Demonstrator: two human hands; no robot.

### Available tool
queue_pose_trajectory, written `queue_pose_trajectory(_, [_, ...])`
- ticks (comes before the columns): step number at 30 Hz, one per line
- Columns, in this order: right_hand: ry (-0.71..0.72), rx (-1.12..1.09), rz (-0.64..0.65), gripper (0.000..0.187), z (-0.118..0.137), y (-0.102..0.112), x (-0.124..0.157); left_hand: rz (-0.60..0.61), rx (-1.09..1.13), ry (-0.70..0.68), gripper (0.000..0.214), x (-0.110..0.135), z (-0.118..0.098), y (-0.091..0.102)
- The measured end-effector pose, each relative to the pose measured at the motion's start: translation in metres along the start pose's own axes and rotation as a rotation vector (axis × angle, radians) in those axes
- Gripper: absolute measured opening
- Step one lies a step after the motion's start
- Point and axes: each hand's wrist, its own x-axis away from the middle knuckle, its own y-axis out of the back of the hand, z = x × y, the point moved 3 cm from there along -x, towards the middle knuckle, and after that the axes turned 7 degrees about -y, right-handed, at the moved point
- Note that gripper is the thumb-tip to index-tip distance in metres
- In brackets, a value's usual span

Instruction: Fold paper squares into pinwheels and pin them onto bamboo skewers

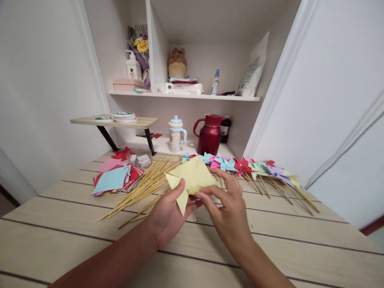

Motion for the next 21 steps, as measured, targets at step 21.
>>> queue_pose_trajectory(21, [-0.112, -0.055, 0.065, 0.012, -0.0052, 0.0008, -0.0013, 0.151, -0.05, -0.079, 0.048, 0.0035, 0.0021, -0.0015])
